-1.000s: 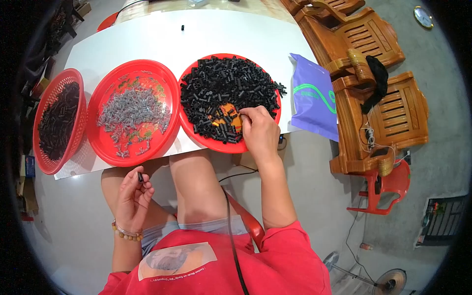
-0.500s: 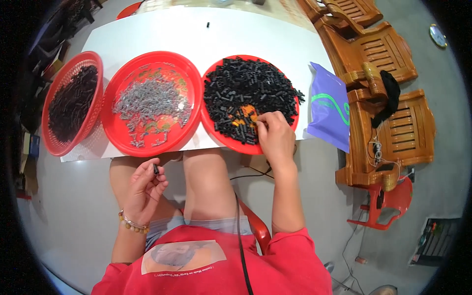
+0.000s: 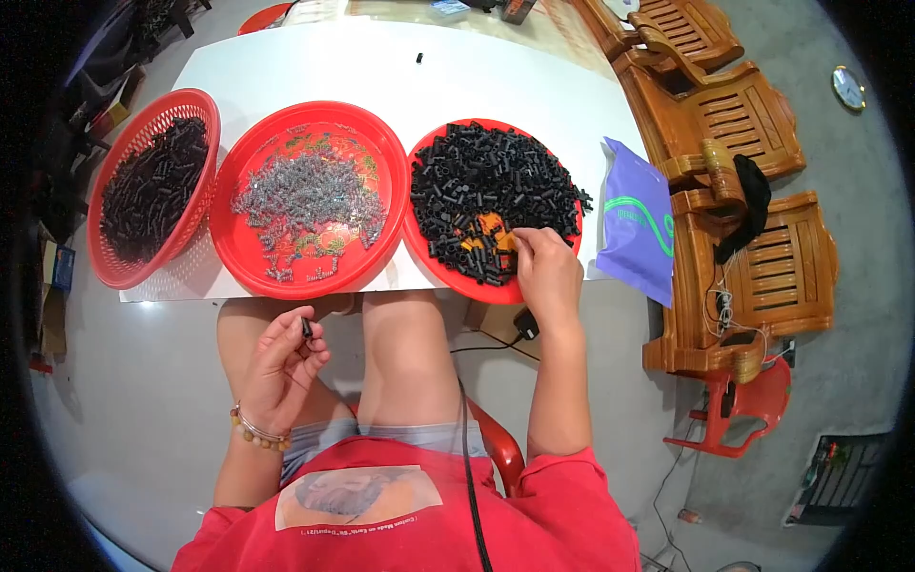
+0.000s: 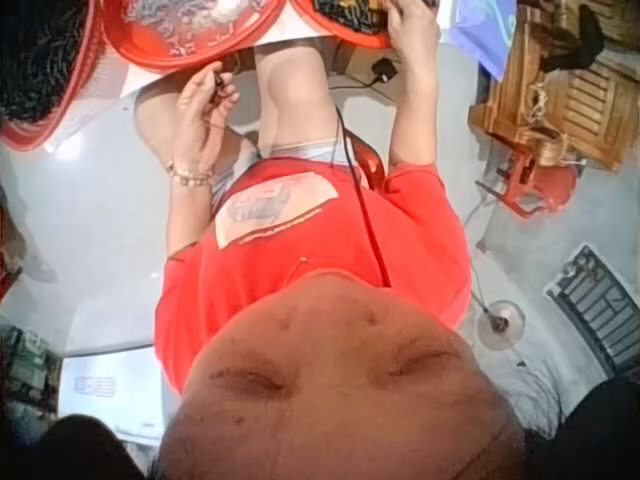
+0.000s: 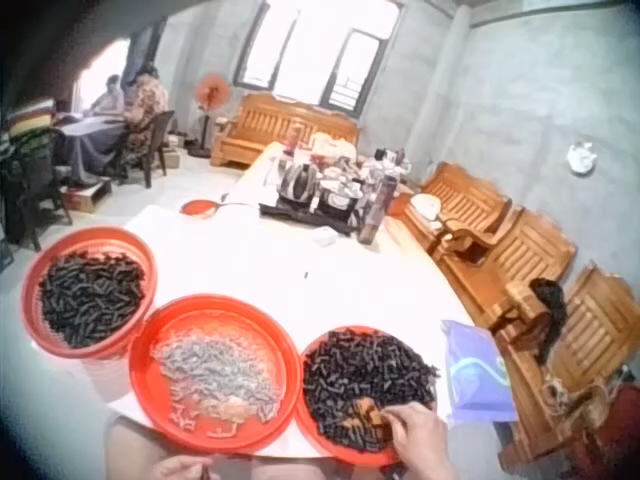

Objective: Manually assemble small plastic and metal components by fitting a metal ring onto a black plastic tube.

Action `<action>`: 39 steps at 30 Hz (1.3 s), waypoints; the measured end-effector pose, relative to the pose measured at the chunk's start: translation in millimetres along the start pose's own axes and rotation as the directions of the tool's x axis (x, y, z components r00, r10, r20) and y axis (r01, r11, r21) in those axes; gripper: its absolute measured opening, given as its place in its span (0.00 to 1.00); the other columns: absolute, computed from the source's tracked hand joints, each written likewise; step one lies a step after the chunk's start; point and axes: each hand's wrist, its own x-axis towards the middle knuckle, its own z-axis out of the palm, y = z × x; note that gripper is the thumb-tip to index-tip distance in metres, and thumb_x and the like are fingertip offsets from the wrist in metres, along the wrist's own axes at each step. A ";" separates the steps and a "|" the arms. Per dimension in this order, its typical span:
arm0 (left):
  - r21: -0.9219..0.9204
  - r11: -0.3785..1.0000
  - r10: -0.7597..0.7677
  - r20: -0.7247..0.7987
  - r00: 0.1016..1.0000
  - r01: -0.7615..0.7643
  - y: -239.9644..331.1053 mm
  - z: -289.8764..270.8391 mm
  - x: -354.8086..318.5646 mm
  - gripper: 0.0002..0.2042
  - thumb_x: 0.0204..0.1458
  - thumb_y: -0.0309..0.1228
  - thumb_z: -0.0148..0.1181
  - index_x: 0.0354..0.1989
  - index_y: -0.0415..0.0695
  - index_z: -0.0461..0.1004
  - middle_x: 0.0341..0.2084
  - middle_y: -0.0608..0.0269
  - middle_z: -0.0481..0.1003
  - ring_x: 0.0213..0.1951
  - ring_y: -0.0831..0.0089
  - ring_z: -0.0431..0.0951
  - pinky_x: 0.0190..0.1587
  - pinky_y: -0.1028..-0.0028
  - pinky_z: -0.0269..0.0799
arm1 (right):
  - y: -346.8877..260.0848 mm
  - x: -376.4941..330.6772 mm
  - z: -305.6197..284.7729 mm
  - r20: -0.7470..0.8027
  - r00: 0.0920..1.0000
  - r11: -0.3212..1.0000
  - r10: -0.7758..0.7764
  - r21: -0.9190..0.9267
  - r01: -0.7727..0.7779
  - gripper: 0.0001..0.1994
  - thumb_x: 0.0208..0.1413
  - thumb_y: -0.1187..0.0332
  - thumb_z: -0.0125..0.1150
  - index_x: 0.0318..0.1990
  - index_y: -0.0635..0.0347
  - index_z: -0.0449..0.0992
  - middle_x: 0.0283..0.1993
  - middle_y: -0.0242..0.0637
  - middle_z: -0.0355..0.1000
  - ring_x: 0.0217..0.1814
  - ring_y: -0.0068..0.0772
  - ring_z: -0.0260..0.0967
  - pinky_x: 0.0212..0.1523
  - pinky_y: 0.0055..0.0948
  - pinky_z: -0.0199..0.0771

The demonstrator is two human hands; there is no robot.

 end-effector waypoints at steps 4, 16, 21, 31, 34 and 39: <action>0.003 1.000 -0.003 0.011 1.000 0.003 0.2 0.6 1.5 0.10 0.59 0.29 0.49 0.46 0.40 0.69 0.33 0.62 0.75 0.33 0.76 0.76 0.38 0.75 0.77 | 2.7 -1.3 -6.0 0.050 0.999 0.999 0.007 -0.035 -0.006 0.06 0.50 0.69 0.58 0.35 0.57 0.79 0.34 0.36 0.73 0.35 0.43 0.72 0.35 0.38 0.71; -0.047 0.999 -0.018 0.042 0.999 0.020 -3.1 3.3 -3.4 0.11 0.58 0.28 0.51 0.48 0.38 0.69 0.36 0.58 0.75 0.35 0.75 0.77 0.40 0.75 0.75 | -8.1 -10.3 -6.0 0.064 0.992 0.991 -0.110 0.085 0.104 0.04 0.43 0.74 0.57 0.29 0.61 0.71 0.30 0.40 0.68 0.34 0.45 0.70 0.33 0.38 0.70; -0.082 0.996 -0.037 0.075 0.997 0.043 -6.5 4.9 -7.8 0.11 0.58 0.27 0.52 0.47 0.39 0.69 0.36 0.58 0.75 0.35 0.74 0.76 0.41 0.75 0.75 | -41.4 -31.4 -19.3 0.114 0.991 0.905 -0.067 0.425 0.012 0.07 0.42 0.78 0.61 0.31 0.63 0.72 0.27 0.31 0.67 0.19 0.17 0.58 0.21 0.19 0.59; -0.073 0.997 -0.017 0.103 0.995 0.024 -5.6 16.3 -24.2 0.09 0.58 0.26 0.52 0.45 0.38 0.70 0.37 0.57 0.76 0.36 0.73 0.77 0.41 0.76 0.75 | -134.0 -89.3 -8.3 0.099 0.926 0.487 -0.363 0.868 0.098 0.10 0.44 0.80 0.66 0.36 0.62 0.77 0.34 0.36 0.75 0.27 0.16 0.67 0.24 0.16 0.66; -0.072 0.997 0.000 0.133 0.991 0.010 -5.8 17.5 -28.7 0.09 0.58 0.25 0.52 0.45 0.38 0.70 0.37 0.57 0.76 0.36 0.73 0.78 0.41 0.76 0.76 | -136.3 -92.4 -6.5 0.059 0.925 0.520 -0.376 0.839 0.158 0.10 0.43 0.80 0.66 0.35 0.61 0.76 0.32 0.35 0.74 0.26 0.17 0.67 0.24 0.16 0.66; -0.074 0.997 0.016 0.172 0.985 -0.004 -6.8 19.1 -30.5 0.08 0.58 0.25 0.52 0.44 0.38 0.70 0.37 0.56 0.76 0.37 0.73 0.78 0.42 0.75 0.76 | -135.5 -94.7 -4.1 -0.006 0.917 0.563 -0.399 0.788 0.250 0.10 0.42 0.79 0.67 0.34 0.61 0.75 0.31 0.35 0.73 0.24 0.18 0.67 0.22 0.17 0.65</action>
